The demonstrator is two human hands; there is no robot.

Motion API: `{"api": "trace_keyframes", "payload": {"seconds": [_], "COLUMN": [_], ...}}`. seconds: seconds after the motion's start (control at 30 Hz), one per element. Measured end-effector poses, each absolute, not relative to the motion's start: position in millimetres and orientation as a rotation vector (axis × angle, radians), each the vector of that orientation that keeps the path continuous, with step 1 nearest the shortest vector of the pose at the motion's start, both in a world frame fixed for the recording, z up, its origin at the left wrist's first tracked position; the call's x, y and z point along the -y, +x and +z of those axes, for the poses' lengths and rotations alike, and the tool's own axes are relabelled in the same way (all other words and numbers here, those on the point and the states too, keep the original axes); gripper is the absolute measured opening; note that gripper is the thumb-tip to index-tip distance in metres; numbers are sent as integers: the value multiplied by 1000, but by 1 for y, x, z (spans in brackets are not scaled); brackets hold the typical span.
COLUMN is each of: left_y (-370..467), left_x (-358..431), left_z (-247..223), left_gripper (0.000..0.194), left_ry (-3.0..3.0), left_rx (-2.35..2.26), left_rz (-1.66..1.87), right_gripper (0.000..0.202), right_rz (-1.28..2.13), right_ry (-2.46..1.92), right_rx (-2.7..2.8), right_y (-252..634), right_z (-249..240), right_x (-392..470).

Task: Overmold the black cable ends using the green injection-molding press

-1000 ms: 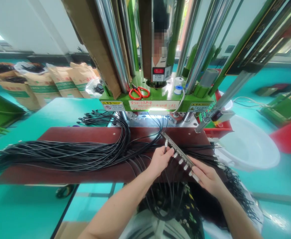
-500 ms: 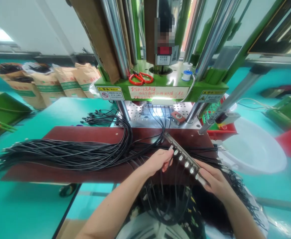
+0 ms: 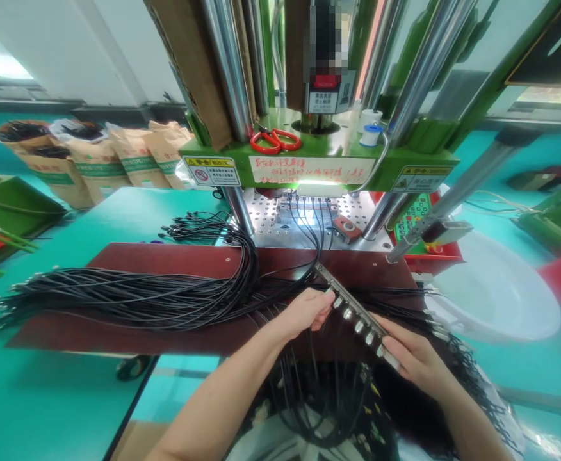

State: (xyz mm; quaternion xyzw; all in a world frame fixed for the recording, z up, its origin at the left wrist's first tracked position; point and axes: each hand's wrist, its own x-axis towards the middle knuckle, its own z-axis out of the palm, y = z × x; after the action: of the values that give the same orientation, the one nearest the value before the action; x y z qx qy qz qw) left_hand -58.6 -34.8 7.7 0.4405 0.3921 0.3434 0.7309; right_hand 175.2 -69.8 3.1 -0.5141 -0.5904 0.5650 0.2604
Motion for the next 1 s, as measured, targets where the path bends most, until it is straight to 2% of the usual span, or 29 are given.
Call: {"api": "trace_keyframes", "payload": {"seconds": [0.3, 0.53, 0.6, 0.67, 0.73, 0.8, 0.9, 1.0], "left_y": [-51, -82, -90, -95, -95, -92, -80, -68], "left_x": [23, 20, 6, -14, -37, -59, -87, -107], "left_z": [12, 49, 53, 51, 45, 37, 25, 16], "left_gripper": [41, 17, 16, 14, 19, 26, 24, 25], "left_ry": [1135, 1600, 1526, 1340, 1035, 770, 608, 491], "left_rx": [-1179, -1215, -1212, -1254, -1323, -1353, -1334, -1326], "left_rz": [774, 1006, 1085, 1174, 1239, 1252, 1219, 1220], "right_gripper": [51, 39, 35, 33, 31, 30, 30, 31], "right_rz": [1520, 1233, 1001, 617, 245, 34, -6, 154], "right_ry": [-1488, -1661, -1711, -1787, -1819, -1816, -1798, -1639], "right_rx": [1228, 1567, 1887, 2251, 2538, 2710, 2789, 2695], "right_y": [166, 185, 187, 189, 190, 189, 180, 157], "right_z": [11, 13, 12, 11, 13, 21, 42, 62], "right_x": [71, 40, 37, 36, 34, 30, 13, -21]}}
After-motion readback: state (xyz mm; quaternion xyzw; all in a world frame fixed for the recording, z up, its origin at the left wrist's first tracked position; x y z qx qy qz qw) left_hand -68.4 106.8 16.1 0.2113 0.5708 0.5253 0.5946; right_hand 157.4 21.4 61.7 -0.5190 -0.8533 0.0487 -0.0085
